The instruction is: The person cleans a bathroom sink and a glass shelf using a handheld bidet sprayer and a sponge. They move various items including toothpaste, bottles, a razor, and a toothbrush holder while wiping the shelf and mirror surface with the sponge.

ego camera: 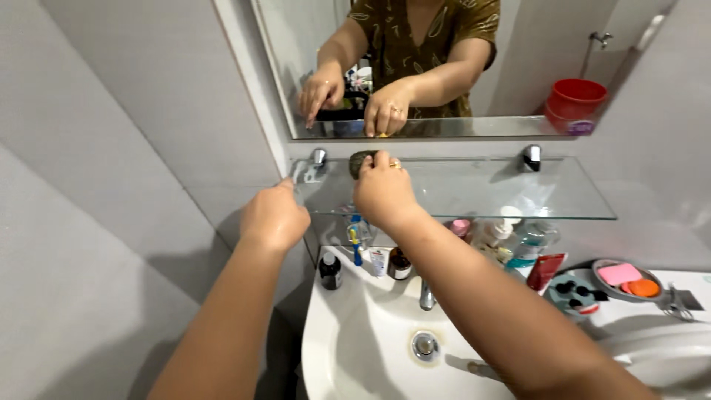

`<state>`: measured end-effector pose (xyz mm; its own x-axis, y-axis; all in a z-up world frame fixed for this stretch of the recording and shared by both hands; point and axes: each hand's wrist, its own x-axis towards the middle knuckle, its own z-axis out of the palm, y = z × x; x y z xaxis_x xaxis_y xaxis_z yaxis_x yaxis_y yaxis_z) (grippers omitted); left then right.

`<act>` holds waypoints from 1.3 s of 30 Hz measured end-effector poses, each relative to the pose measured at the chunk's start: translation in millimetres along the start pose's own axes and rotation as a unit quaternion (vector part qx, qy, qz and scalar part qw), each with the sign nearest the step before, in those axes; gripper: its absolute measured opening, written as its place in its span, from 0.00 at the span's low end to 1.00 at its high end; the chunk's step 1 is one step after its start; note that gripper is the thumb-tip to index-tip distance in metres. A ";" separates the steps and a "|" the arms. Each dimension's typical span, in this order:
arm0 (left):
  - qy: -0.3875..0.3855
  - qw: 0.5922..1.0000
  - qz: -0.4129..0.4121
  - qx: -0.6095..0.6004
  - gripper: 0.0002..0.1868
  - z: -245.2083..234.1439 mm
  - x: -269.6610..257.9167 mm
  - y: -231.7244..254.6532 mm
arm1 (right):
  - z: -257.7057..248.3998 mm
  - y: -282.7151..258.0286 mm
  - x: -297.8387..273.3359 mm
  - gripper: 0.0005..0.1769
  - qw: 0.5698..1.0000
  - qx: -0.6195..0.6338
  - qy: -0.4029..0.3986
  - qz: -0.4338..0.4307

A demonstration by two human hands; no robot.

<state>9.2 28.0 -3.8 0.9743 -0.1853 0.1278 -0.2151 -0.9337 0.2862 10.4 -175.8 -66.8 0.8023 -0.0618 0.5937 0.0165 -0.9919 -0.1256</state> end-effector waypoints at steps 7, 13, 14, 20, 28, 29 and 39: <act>0.077 0.981 0.078 -0.157 0.37 10.4 17.3 -32.2 | 11.3 -53.6 8.5 0.25 0.979 0.140 -0.057 -0.138; 0.047 0.983 0.038 -0.175 0.38 5.6 10.6 -40.0 | 8.3 -44.0 57.7 0.21 0.968 0.172 0.059 -0.176; 0.040 0.984 0.027 -0.171 0.38 5.1 8.3 -39.0 | 11.9 -47.4 61.1 0.22 0.971 0.127 0.067 -0.192; 0.037 0.982 0.000 -0.188 0.40 4.9 5.2 -39.5 | 35.2 -54.0 66.8 0.20 0.985 0.061 -0.072 -0.146; -0.001 0.900 -0.100 -0.423 0.44 -18.6 -3.9 -32.7 | 20.5 -53.8 38.3 0.19 0.941 0.200 -0.087 -0.258; -0.012 0.876 -0.120 -0.468 0.44 -20.4 -5.0 -30.2 | 14.0 -56.0 31.5 0.19 0.942 0.188 -0.085 -0.265; 0.046 0.987 -0.029 -0.152 0.30 -9.7 4.7 -41.5 | -62.4 -43.4 -54.8 0.23 0.931 0.197 -0.092 -0.293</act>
<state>22.0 68.9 -5.8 0.9782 -0.0928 0.1857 -0.1836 -0.8038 0.5658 -71.6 -136.3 -44.3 0.6744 0.5337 0.5103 0.6728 -0.7289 -0.1269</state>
